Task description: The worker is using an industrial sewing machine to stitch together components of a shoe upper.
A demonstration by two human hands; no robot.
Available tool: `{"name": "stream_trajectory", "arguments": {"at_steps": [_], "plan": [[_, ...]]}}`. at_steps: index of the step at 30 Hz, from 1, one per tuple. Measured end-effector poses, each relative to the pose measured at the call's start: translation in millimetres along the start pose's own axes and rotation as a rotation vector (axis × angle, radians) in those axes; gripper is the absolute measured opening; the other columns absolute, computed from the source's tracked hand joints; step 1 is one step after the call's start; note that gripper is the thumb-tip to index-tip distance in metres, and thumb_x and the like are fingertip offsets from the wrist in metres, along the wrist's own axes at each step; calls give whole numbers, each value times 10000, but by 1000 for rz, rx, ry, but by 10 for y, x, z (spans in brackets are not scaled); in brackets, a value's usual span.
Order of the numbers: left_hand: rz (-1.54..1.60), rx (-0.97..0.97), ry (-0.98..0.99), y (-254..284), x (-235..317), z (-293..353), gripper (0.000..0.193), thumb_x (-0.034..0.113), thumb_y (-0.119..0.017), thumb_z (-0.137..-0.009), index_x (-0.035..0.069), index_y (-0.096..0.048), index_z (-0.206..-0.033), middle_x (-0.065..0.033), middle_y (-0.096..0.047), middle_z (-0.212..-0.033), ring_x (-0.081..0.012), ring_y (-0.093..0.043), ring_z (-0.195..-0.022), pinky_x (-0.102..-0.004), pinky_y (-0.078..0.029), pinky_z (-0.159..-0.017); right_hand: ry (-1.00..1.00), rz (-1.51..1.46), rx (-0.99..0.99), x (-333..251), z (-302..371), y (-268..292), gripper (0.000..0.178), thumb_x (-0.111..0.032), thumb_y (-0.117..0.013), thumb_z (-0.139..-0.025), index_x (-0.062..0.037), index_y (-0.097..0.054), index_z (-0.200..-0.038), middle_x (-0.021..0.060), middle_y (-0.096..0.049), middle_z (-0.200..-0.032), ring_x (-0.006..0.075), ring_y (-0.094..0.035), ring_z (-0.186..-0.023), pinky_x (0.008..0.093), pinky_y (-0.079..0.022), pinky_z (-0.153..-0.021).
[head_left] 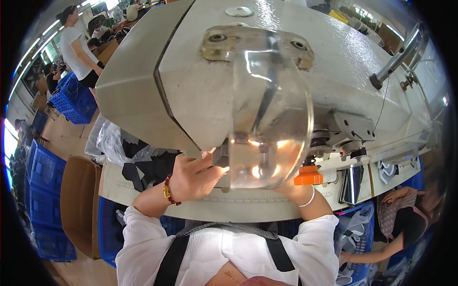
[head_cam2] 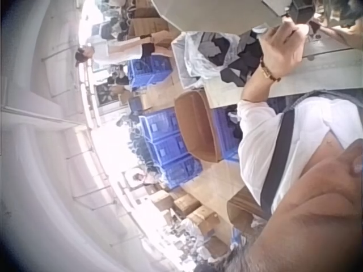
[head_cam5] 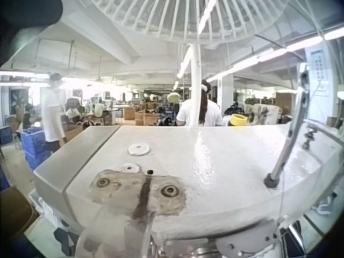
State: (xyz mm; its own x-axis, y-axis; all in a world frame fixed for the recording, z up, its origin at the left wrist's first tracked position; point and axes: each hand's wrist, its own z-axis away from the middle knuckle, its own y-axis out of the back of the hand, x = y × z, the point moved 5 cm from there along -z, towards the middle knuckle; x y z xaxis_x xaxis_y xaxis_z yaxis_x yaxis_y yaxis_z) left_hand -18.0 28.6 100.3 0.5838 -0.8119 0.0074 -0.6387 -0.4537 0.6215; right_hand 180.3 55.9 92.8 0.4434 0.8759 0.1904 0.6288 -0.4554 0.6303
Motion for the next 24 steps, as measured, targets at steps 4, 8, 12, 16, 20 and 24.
{"name": "stream_trajectory", "arguments": {"at_steps": [4, 8, 12, 16, 20, 24], "plan": [[-3, -42, -5, -23, -30, 33, 303, -3, -733, -628, 118, -742, -906, -150, -680, -918, -165, -555, -512, -274, -405, -438, -184, -312, 6, 76, 9, -13, 311, -216, -890, -680, -39, -763, -902, 132, -721, -1113, 264, -710, -903, 362, -579, -790], [-48, -114, 83, -21, -34, 70, 224, 131, -794, -762, 158, -778, -984, -15, -725, -1002, -230, -691, -900, -381, -504, -849, -376, -706, 35, 137, 72, -66, 262, -189, -867, -704, -44, -769, -898, 128, -740, -1022, 252, -720, -839, 348, -582, -784], [-41, -144, 87, -10, -36, 39, 206, 156, -777, -800, 141, -772, -1005, -53, -730, -1038, -248, -692, -894, -405, -501, -871, -294, -562, -21, 127, 16, -58, 204, -107, -798, -708, -1, -757, -878, 144, -751, -932, 265, -738, -811, 316, -594, -724], [-9, -180, 97, 8, 0, -16, 241, 209, -793, -819, 117, -761, -1040, -79, -731, -1058, -257, -692, -898, -407, -504, -876, -46, -196, 1, -27, -138, 224, 247, -109, -780, -708, 13, -732, -916, 149, -739, -962, 247, -717, -790, 324, -581, -651], [-59, -243, 165, -54, 79, -12, 421, 349, -890, -751, 79, -734, -1033, -106, -721, -1036, -279, -692, -902, -371, -536, -809, -182, -138, 144, -149, 108, 1134, 317, -129, -809, -680, -21, -713, -962, 72, -642, -815, 252, -624, -679, 323, -512, -570], [-257, -63, 6, -168, 143, -5, 378, 262, -887, -754, 72, -715, -1032, -102, -710, -1009, -300, -698, -909, -385, -553, -791, -388, 230, 841, 230, 936, 2310, 316, -155, -610, -893, 45, -634, -1136, 142, -591, -1129, 273, -620, -963, 350, -491, -842]]}}
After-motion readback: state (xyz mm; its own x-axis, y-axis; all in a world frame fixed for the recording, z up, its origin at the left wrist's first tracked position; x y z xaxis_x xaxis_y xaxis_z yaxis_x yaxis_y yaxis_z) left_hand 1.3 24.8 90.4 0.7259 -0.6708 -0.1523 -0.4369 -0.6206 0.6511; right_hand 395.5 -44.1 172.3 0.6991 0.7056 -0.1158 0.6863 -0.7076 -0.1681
